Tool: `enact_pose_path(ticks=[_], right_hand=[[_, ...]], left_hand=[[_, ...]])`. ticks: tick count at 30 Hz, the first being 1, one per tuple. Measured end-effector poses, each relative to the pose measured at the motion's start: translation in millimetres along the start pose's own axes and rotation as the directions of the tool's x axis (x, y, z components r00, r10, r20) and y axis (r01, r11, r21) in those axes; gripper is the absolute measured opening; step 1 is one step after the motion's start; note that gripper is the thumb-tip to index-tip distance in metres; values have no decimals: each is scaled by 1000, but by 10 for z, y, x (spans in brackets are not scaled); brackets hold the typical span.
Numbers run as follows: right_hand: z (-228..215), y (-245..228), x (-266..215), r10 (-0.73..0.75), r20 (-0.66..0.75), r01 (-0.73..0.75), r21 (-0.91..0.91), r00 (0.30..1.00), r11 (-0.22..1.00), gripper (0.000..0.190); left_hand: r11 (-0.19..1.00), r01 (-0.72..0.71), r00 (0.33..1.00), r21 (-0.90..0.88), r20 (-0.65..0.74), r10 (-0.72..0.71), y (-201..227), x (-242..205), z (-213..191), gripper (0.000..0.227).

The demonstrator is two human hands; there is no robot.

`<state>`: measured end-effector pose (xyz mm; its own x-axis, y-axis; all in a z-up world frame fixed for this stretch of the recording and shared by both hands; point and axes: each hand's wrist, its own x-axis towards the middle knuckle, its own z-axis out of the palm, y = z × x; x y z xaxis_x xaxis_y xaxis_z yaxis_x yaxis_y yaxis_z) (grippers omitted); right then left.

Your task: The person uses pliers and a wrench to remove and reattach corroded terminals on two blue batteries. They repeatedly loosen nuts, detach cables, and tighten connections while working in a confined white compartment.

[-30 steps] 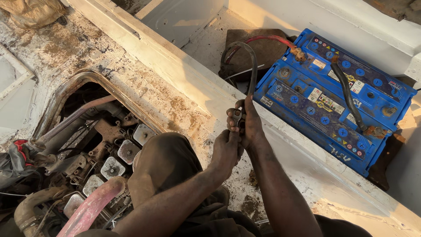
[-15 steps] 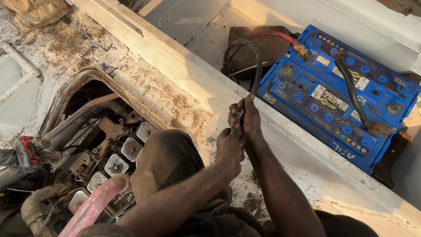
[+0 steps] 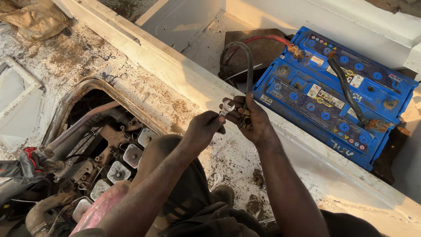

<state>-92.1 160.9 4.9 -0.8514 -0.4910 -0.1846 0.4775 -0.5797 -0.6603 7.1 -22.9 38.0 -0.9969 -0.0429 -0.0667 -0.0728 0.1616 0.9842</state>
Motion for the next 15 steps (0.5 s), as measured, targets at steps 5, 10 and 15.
enact_pose_path(ticks=[5, 10, 15], right_hand=[[-23, -9, -27, -4, 126, -3, 55, 992, 998, 50], [30, -52, -57, 16, 32, -19, 92, 999, 996, 48], [26, -49, -34, -13, 83, 3, 117, 996, 993, 46]], left_hand=[[989, -124, 991, -78, -57, 120, 261, 153, 45, 25], [826, -268, 931, -496, -355, 88, 344, 270, 96, 34], [807, -57, 922, -587, -342, -184, 120, 140, 86, 30]])
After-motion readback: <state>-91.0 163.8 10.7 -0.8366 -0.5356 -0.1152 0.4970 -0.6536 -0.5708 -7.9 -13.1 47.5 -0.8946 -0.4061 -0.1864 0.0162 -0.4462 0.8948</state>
